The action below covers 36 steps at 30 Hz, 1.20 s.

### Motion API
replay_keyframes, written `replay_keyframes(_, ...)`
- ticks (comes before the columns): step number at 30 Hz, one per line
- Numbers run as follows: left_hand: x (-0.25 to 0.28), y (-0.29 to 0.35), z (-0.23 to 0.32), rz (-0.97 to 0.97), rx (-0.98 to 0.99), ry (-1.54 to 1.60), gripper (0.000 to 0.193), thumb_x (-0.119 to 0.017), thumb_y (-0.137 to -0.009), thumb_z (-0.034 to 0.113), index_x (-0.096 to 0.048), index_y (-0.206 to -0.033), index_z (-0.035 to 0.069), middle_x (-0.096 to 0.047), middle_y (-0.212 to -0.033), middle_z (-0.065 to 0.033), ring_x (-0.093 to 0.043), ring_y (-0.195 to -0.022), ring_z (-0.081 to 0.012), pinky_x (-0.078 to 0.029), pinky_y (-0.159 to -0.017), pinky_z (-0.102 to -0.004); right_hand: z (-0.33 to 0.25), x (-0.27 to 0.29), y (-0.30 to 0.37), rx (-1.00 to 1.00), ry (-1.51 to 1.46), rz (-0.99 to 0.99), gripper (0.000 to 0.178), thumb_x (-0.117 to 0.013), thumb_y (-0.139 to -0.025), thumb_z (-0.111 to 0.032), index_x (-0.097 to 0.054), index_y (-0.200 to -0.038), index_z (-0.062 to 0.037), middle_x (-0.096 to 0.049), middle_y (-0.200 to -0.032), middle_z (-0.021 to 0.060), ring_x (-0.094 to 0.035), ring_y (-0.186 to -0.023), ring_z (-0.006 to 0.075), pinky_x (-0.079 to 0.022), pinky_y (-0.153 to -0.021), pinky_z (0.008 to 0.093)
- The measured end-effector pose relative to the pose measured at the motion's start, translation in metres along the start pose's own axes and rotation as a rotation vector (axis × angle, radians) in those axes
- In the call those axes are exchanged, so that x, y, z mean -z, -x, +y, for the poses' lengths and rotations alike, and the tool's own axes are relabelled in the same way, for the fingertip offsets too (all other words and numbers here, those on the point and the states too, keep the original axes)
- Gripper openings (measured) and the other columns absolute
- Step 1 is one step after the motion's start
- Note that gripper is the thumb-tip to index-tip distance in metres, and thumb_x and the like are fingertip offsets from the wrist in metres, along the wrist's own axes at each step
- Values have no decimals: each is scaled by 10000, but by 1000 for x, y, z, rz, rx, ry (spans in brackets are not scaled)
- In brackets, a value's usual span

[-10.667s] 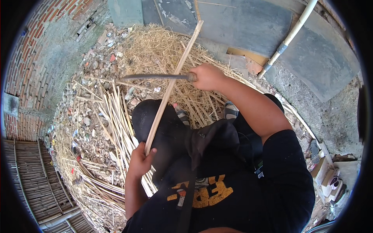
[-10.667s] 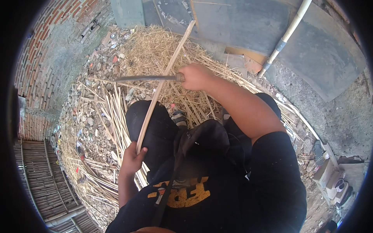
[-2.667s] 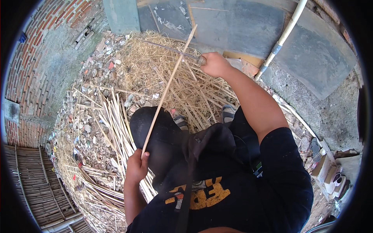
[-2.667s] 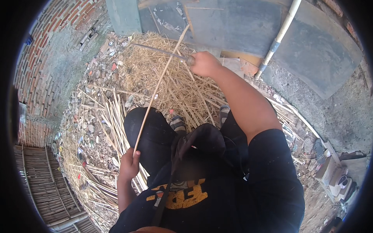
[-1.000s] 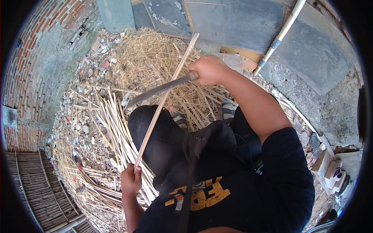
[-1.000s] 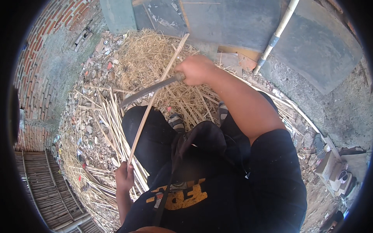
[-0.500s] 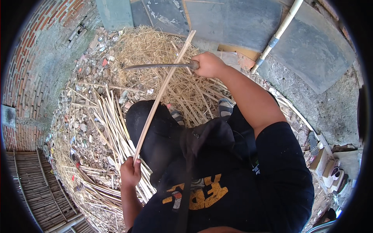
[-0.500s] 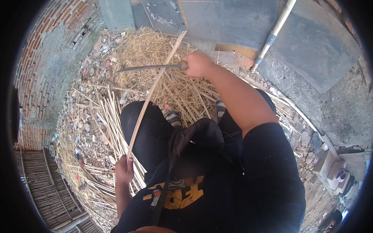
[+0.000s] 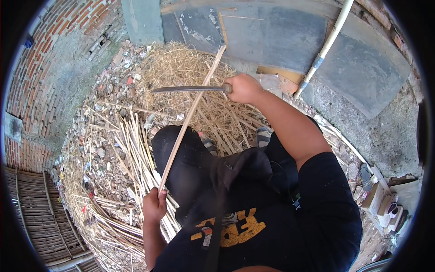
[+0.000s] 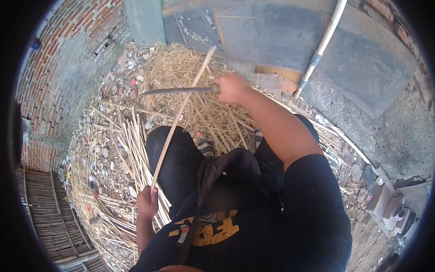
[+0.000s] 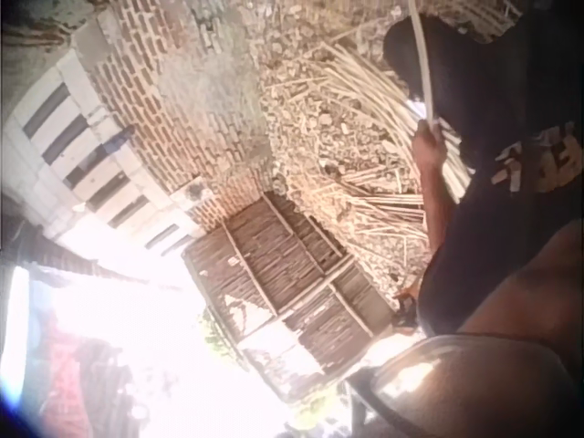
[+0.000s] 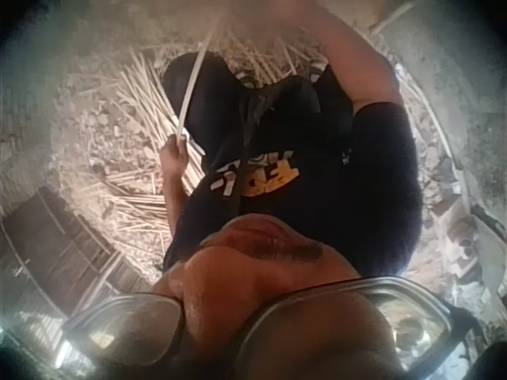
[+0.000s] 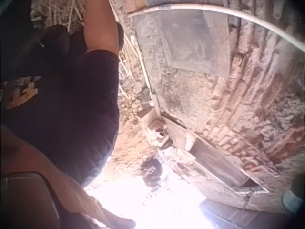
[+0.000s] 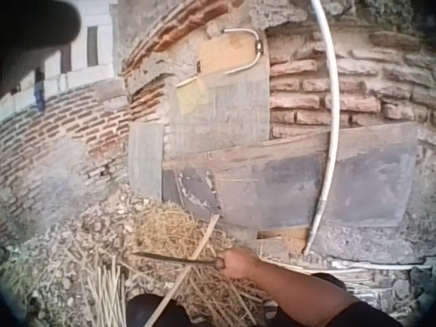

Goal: The person uses a cleaver-like blade to shave and thin down long strips of bamboo while sitting on a pile of wood shavings.

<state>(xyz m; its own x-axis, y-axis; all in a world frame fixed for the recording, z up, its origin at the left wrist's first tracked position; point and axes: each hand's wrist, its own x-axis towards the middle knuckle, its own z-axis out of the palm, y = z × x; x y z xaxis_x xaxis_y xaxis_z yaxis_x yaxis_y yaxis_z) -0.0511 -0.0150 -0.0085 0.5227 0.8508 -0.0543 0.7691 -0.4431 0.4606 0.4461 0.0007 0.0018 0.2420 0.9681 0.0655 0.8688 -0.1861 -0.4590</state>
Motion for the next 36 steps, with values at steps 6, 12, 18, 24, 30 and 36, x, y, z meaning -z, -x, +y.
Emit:
replay_keyframes(6,8,10,-6,-27,-16,-36,461,-524,-1046,357,-505,-769,-10,-528,-590,-239,-568,-578,-469,-423,-538,-486,-60,2,24,222,232,-197,173,-636,-847,-149,-705,-1003,-180,-691,-798,87,-712,-815,269,-587,-740,439)
replay_keyframes(12,7,-4,9,24,-17,-17,405,-612,-1014,325,-521,-767,17,-561,-606,-226,-573,-569,-467,-435,-516,-486,7,1,-4,-87,9,4,213,-646,-815,-143,-714,-1015,-121,-724,-860,121,-717,-809,292,-590,-766,456)
replay_keyframes(18,7,5,-5,-31,15,4,427,-594,-1022,350,-518,-765,17,-553,-607,-232,-571,-582,-477,-430,-528,-495,-49,7,15,-14,11,-72,250,-645,-799,-123,-719,-1038,-136,-735,-897,133,-719,-820,344,-585,-768,477)
replay_keyframes(24,-3,-7,2,-8,-13,30,440,-589,-1024,358,-521,-763,10,-555,-605,-233,-579,-581,-467,-432,-527,-479,24,11,-8,-152,-85,151,269,-652,-792,-151,-725,-1051,-142,-741,-899,148,-715,-827,362,-580,-784,488)
replay_keyframes(30,2,1,-5,-20,-34,60,434,-519,-1056,336,-513,-784,-2,-488,-566,-192,-518,-514,-370,-398,-522,-447,-15,18,4,-109,55,178,166,-639,-807,-144,-700,-957,-106,-728,-878,153,-717,-821,332,-587,-756,472)
replay_keyframes(36,1,0,-6,23,-36,-35,402,-611,-1016,325,-519,-774,17,-556,-601,-229,-578,-578,-466,-439,-524,-479,-38,13,8,158,227,-137,121,-610,-851,-88,-691,-933,-125,-686,-784,81,-713,-779,242,-592,-701,420)
